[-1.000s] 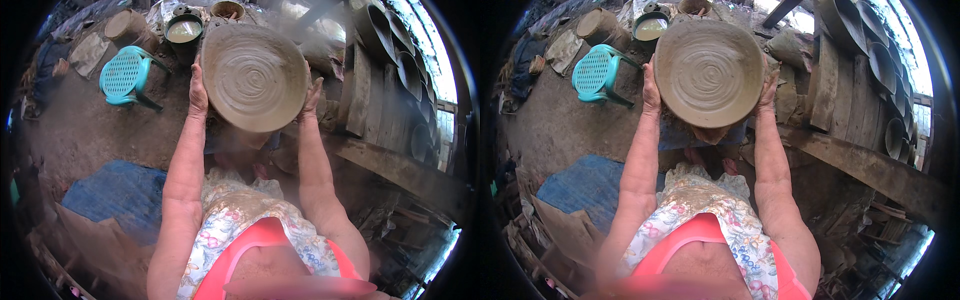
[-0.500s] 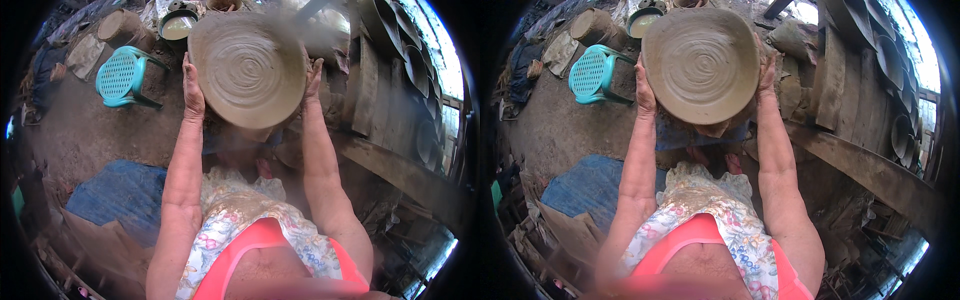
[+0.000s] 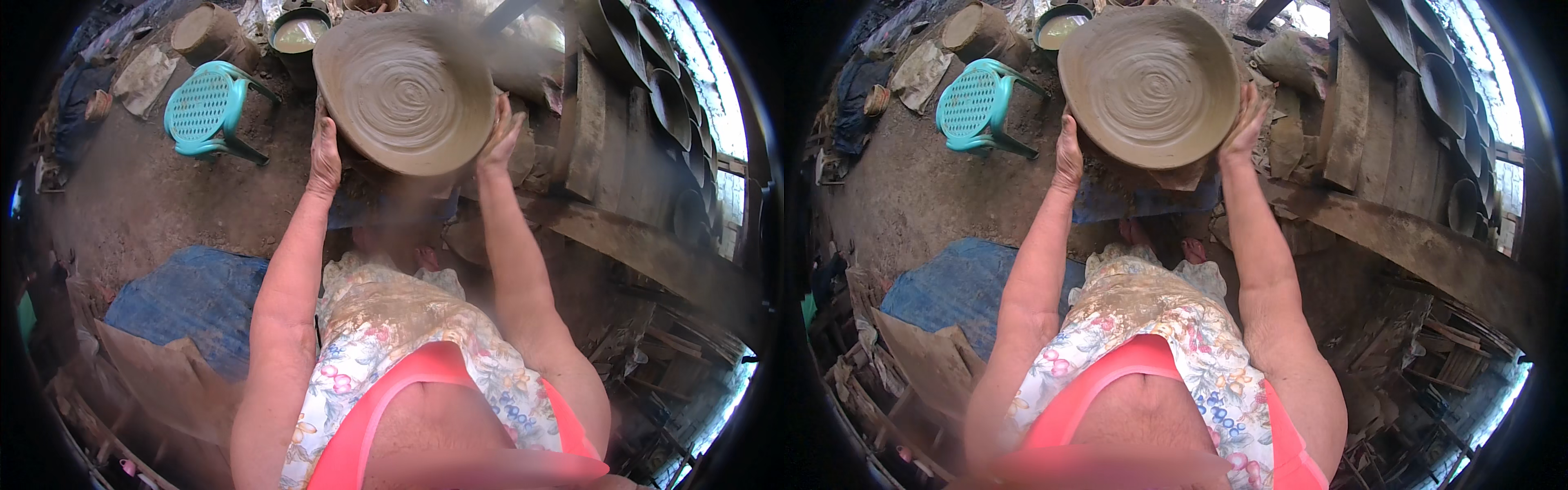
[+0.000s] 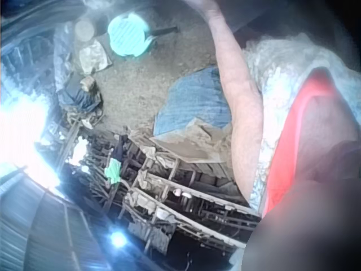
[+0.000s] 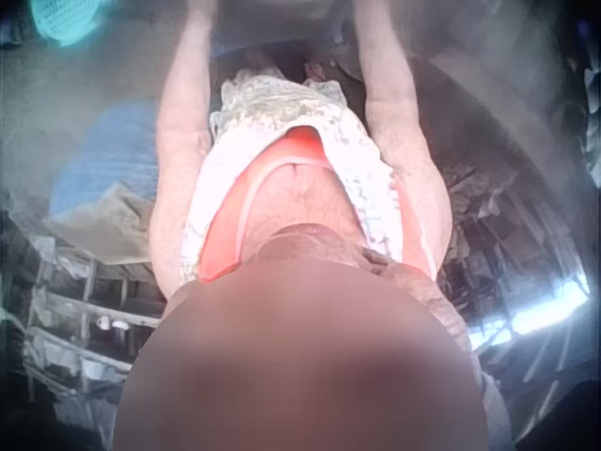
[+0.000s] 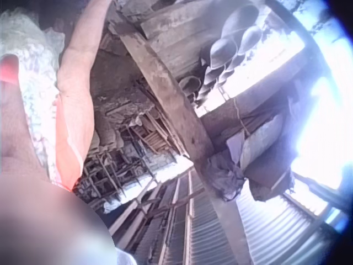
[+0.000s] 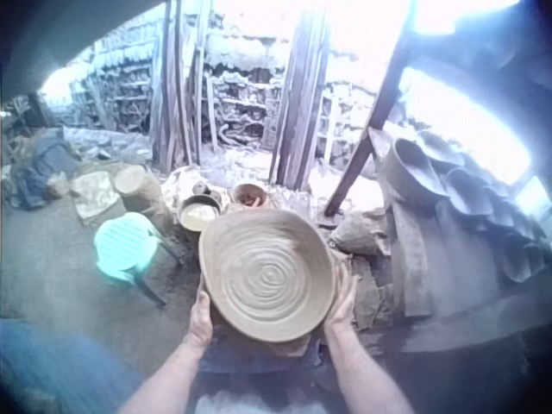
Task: The person handles a clay bowl, smooths its interior, then kneads a lump of clay and rolls it into a long coil. The coil is placed on a wooden board among other pottery pieces.
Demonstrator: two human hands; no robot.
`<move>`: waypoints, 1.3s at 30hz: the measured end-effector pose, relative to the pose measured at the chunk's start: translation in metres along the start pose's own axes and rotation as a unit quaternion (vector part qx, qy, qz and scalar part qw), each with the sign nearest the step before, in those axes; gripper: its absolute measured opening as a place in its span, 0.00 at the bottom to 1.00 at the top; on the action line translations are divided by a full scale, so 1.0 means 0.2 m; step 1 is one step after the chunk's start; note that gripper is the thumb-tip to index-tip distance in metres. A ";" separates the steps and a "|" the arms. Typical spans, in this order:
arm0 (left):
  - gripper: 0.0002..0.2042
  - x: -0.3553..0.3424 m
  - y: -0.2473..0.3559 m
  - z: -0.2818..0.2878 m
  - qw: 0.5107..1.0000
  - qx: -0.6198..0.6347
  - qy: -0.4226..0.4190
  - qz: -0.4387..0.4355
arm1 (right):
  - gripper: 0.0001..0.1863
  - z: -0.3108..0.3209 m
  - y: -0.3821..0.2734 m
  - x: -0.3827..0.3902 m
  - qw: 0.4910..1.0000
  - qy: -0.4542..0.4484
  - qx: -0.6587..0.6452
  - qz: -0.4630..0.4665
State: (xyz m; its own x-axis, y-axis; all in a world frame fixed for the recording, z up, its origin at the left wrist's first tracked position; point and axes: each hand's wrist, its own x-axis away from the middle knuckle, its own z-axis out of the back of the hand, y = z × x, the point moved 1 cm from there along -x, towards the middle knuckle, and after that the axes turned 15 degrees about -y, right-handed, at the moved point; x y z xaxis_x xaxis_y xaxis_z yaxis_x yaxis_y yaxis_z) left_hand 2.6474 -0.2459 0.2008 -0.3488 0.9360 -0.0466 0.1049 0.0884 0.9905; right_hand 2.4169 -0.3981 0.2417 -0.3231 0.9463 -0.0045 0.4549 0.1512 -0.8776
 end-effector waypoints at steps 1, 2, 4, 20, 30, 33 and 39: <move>0.30 0.06 -0.02 0.00 0.999 -0.041 0.018 0.011 | 0.40 -0.02 0.02 0.10 1.000 0.005 0.011 0.001; 0.29 0.11 -0.04 0.01 0.996 -0.080 0.036 0.022 | 0.40 -0.04 0.04 0.20 1.000 0.005 0.019 0.003; 0.26 0.20 -0.08 0.01 0.984 -0.158 0.070 0.042 | 0.39 -0.03 0.10 0.34 0.999 0.028 -0.036 -0.010; 0.12 0.44 -0.24 -0.20 0.945 0.130 -0.061 0.294 | 0.29 0.40 0.12 0.44 0.756 -0.127 0.642 -0.012; 0.08 0.50 -0.31 0.18 0.935 0.004 -0.054 0.350 | 0.28 0.15 -0.10 0.37 0.968 0.085 0.237 0.017; 0.10 0.26 -0.08 0.47 0.967 -0.205 0.090 0.119 | 0.31 -0.11 0.00 0.51 0.985 0.113 0.120 0.044; 0.19 -0.31 0.29 0.36 0.992 -0.112 -0.063 0.005 | 0.34 -0.11 0.07 0.47 0.989 0.131 -0.064 0.001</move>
State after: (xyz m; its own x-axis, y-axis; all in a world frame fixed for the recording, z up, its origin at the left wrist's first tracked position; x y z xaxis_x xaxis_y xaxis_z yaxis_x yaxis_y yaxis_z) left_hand 2.7418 -0.2739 0.2523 -0.2278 0.9730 -0.0378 -0.1065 0.0137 0.9942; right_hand 2.4104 -0.3019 0.2395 -0.1045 0.9856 0.1328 0.5624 0.1687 -0.8095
